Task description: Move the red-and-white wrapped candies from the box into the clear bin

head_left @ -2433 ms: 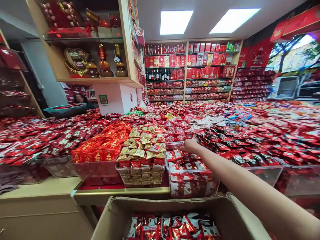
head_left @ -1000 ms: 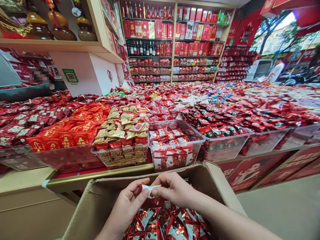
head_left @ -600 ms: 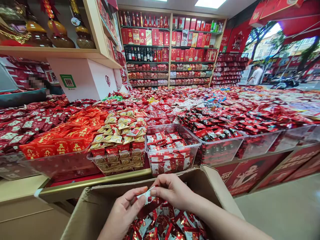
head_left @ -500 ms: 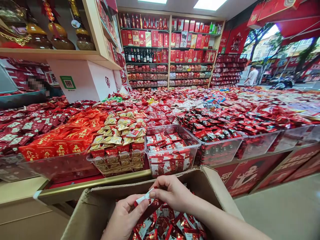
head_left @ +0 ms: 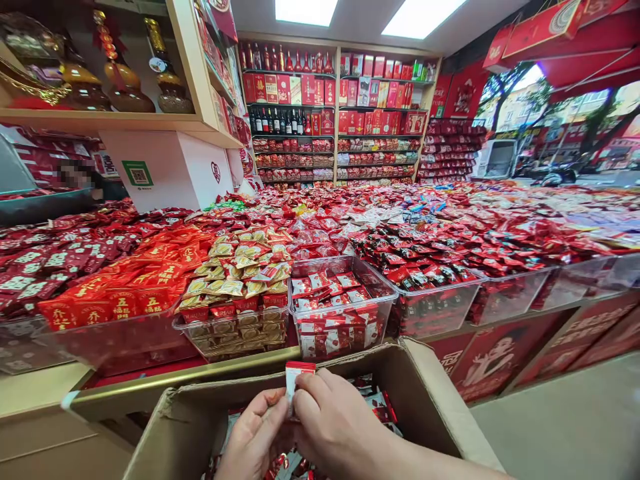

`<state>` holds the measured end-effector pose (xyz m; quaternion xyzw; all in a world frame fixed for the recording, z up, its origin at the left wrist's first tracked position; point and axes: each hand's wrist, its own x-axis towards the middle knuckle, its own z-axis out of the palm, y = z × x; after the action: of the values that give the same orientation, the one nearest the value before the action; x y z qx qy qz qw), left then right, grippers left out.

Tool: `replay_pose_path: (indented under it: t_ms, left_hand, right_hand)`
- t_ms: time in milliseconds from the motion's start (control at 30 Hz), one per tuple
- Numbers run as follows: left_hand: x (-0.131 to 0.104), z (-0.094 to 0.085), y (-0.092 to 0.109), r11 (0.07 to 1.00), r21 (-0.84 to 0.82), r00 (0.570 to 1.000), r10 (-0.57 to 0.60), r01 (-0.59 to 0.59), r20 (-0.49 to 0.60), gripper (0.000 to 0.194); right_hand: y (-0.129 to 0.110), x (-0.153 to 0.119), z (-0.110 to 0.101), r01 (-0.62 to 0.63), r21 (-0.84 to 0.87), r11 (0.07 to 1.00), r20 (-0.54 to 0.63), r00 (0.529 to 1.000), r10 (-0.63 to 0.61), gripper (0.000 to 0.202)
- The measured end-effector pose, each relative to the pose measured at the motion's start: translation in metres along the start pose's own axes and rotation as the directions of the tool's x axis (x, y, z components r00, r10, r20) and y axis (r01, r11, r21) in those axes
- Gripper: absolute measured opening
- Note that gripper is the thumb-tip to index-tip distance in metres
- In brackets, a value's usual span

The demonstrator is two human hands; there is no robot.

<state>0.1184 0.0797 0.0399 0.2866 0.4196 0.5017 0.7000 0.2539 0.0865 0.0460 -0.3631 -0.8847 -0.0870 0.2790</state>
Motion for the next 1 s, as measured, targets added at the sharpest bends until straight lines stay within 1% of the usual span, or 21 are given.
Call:
replay_pose_path:
  t_ms: [67,133,200,267,300,333,400,433,500,600,700,767,867,1000]
  left_hand:
    - [-0.004,-0.001,0.007,0.999,-0.03,0.997,-0.009,0.011,0.075,0.029]
    - [-0.007,-0.004,0.012,1.0,-0.011,0.995,-0.019,0.021,0.095,0.033]
    - [-0.006,-0.008,0.014,0.998,0.06,0.998,-0.025,0.022,0.053,0.033]
    - [-0.002,-0.012,0.011,0.989,0.141,0.999,-0.039,0.036,0.019,0.032]
    - [0.0,-0.014,0.009,0.984,0.172,0.999,-0.05,0.047,0.017,0.031]
    - [0.003,-0.016,0.006,0.979,0.196,0.998,-0.06,0.055,0.021,0.03]
    - [0.008,-0.019,0.0,0.972,0.226,0.996,-0.079,0.07,0.029,0.029]
    - [0.011,-0.021,-0.002,0.969,0.237,0.996,-0.084,0.075,0.029,0.029]
    - [0.015,-0.024,-0.007,0.964,0.255,0.996,-0.087,0.078,0.023,0.031]
    - [0.02,-0.029,-0.013,0.955,0.281,0.995,-0.096,0.091,0.006,0.036]
    - [0.023,-0.032,-0.016,0.939,0.32,0.992,-0.126,0.123,-0.011,0.04]
    - [0.024,-0.034,-0.018,0.927,0.351,0.99,-0.139,0.132,-0.007,0.041]
    - [0.025,-0.038,-0.02,0.91,0.397,0.989,-0.142,0.12,0.027,0.042]
    - [0.028,-0.042,-0.025,0.891,0.442,0.987,-0.146,0.102,0.067,0.042]
  right_hand:
    - [0.002,0.002,-0.008,0.09,-0.068,0.994,-0.052,0.994,-0.094,0.008]
    - [0.011,0.01,-0.025,0.122,-0.055,0.991,-0.094,0.987,-0.127,0.012]
    - [0.029,0.025,-0.049,0.063,-0.036,0.997,-0.135,0.989,-0.067,0.013]
    - [0.054,0.046,-0.073,-0.059,-0.065,0.996,-0.159,0.986,0.047,0.014]
    - [0.068,0.058,-0.082,-0.124,-0.093,0.988,-0.144,0.983,0.11,0.015]
    - [0.082,0.07,-0.09,-0.156,-0.123,0.98,-0.106,0.984,0.143,0.015]
    - [0.108,0.092,-0.096,-0.184,-0.201,0.962,-0.017,0.983,0.184,0.016]
    - [0.12,0.101,-0.096,-0.183,-0.252,0.95,0.024,0.981,0.195,0.018]
    - [0.139,0.113,-0.087,-0.163,-0.371,0.914,0.122,0.967,0.222,0.02]
    - [0.16,0.12,-0.065,-0.095,-0.479,0.873,0.285,0.924,0.256,0.019]
    - [0.174,0.119,-0.043,-0.046,-0.484,0.874,0.362,0.899,0.248,0.021]
    - [0.178,0.117,-0.033,-0.012,-0.477,0.879,0.4,0.887,0.23,0.022]
    - [0.182,0.115,-0.025,0.04,-0.456,0.889,0.454,0.87,0.193,0.023]
    - [0.186,0.115,-0.022,0.078,-0.431,0.899,0.524,0.833,0.179,0.019]
